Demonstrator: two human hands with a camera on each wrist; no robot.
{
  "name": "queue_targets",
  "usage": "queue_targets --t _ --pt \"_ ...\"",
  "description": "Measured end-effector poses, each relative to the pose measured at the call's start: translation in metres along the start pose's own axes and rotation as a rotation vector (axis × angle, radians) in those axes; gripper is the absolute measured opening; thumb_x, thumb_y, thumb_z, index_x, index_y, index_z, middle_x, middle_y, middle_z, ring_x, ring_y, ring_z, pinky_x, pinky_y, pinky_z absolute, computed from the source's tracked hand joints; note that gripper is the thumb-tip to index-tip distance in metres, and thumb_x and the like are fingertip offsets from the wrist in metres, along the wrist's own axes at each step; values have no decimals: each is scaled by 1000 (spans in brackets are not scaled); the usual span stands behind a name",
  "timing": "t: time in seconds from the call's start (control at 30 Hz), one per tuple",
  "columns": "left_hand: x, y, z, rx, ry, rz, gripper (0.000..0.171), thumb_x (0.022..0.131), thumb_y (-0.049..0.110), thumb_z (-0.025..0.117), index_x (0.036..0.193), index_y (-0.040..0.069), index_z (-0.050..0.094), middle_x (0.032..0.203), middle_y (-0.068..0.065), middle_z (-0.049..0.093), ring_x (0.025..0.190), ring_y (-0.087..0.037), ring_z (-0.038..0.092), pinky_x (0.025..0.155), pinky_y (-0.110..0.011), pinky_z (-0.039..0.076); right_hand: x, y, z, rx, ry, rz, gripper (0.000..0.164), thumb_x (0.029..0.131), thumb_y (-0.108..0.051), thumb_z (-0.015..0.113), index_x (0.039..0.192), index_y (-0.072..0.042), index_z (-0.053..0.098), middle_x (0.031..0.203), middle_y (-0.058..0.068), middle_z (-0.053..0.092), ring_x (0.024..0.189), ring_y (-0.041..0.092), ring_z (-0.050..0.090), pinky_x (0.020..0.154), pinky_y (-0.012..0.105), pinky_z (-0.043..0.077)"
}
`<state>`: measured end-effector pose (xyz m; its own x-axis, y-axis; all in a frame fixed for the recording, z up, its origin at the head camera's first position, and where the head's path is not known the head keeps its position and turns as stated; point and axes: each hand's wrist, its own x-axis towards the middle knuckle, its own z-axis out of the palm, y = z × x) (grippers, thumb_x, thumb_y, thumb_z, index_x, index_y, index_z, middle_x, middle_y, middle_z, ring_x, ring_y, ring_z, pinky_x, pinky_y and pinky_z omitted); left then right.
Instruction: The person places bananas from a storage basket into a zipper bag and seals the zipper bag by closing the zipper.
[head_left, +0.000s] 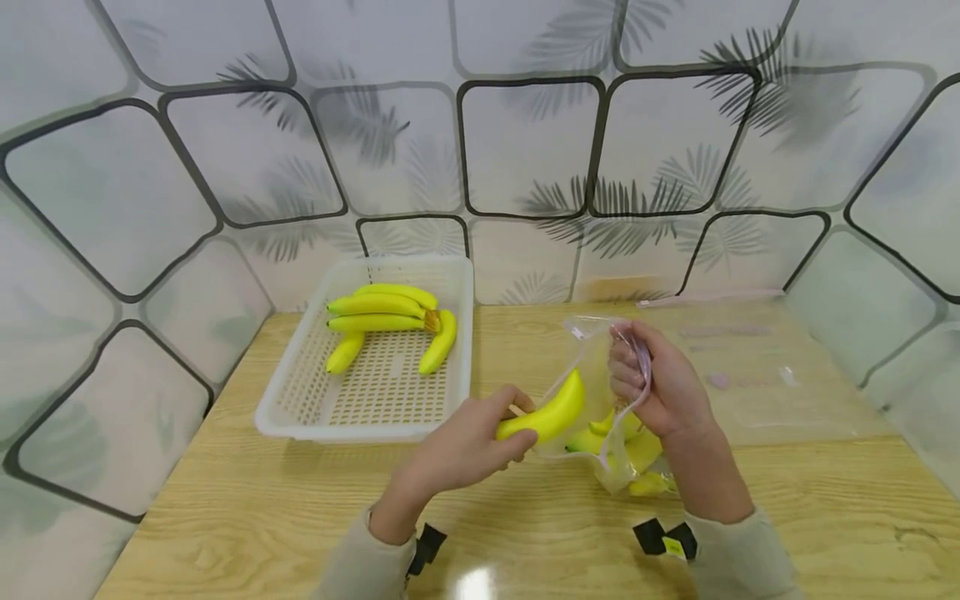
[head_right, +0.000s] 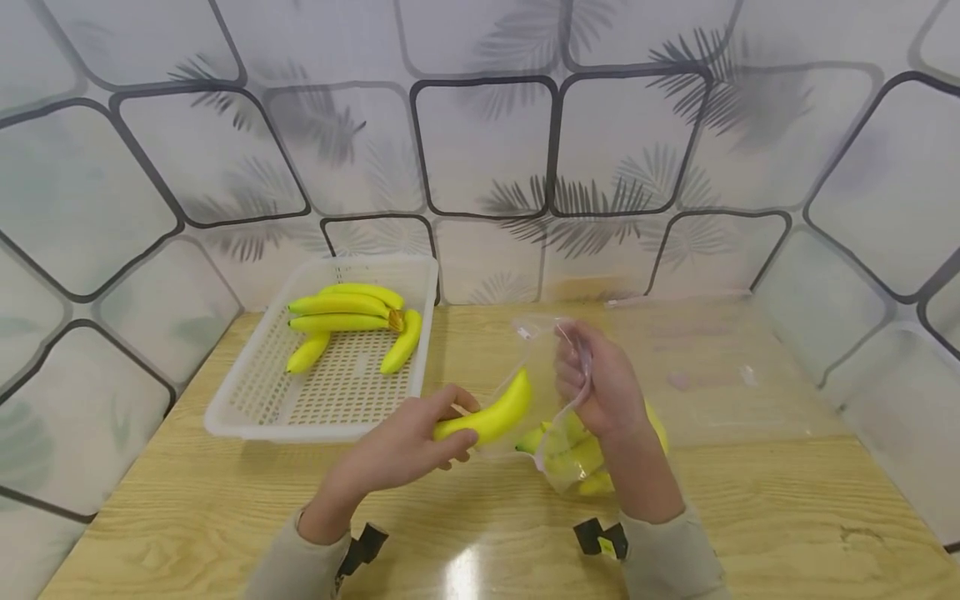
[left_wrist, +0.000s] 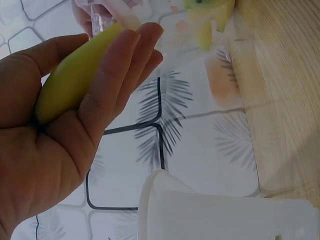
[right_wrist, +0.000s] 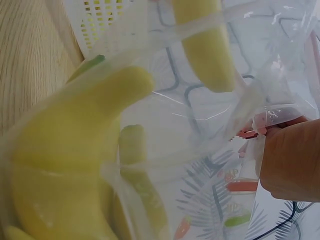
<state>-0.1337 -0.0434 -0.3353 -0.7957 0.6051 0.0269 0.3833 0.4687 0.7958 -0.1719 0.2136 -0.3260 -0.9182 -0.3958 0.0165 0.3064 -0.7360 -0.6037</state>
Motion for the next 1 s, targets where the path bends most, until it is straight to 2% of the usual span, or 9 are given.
queue_targets --t 0.07,0.2,0.37,0.47,0.67,0.77,0.93,1.0 --pt "1 1 4 -17 43 -11 25 100 16 59 121 4 54 84 -5 70 61 -6 60 53 -23 50 0 0 0 6 4 3 30 110 -28 34 95 -5 49 67 0 41 52 9 22 43 16 33" --pt "3 3 13 23 135 -19 24 98 12 59 119 1 56 90 -9 69 57 -6 55 50 -22 47 0 0 0 16 11 8 30 110 -28 34 95 -5 49 67 0 41 52 9 21 43 16 32" --pt "6 6 22 96 190 -50 30 99 19 61 123 2 54 77 -2 59 52 -5 46 45 -21 41 0 0 0 19 14 13 32 110 -27 33 94 -5 49 67 -1 39 52 9 20 43 16 31" --pt "7 6 25 114 168 -59 34 102 23 58 127 2 50 76 0 54 52 -6 44 45 -21 41 0 -1 0 16 18 13 33 110 -28 32 93 -5 49 68 -1 38 53 9 19 43 16 29" --pt "6 5 26 108 78 -55 38 105 20 48 136 0 41 106 -10 52 72 -11 49 60 -22 47 -1 -1 0 4 20 9 34 110 -28 32 93 -6 50 67 -1 40 53 9 19 43 16 29" --pt "4 5 25 74 35 -65 40 103 15 46 140 1 39 117 -17 50 82 -13 51 66 -23 49 -1 -1 1 7 19 8 34 110 -28 31 93 -5 50 67 -1 40 52 9 20 43 16 28" --pt "3 6 21 35 -25 -81 49 97 9 47 144 2 38 121 -17 49 92 -16 54 72 -23 50 -1 -1 2 -4 37 6 32 110 -28 34 94 -6 50 66 -1 41 51 9 22 43 16 30" --pt "3 7 21 32 -37 -92 48 98 11 47 144 1 38 123 -17 49 96 -17 56 75 -24 51 -2 -1 2 -9 42 5 31 110 -28 35 94 -6 50 66 -1 42 51 9 22 43 16 30"
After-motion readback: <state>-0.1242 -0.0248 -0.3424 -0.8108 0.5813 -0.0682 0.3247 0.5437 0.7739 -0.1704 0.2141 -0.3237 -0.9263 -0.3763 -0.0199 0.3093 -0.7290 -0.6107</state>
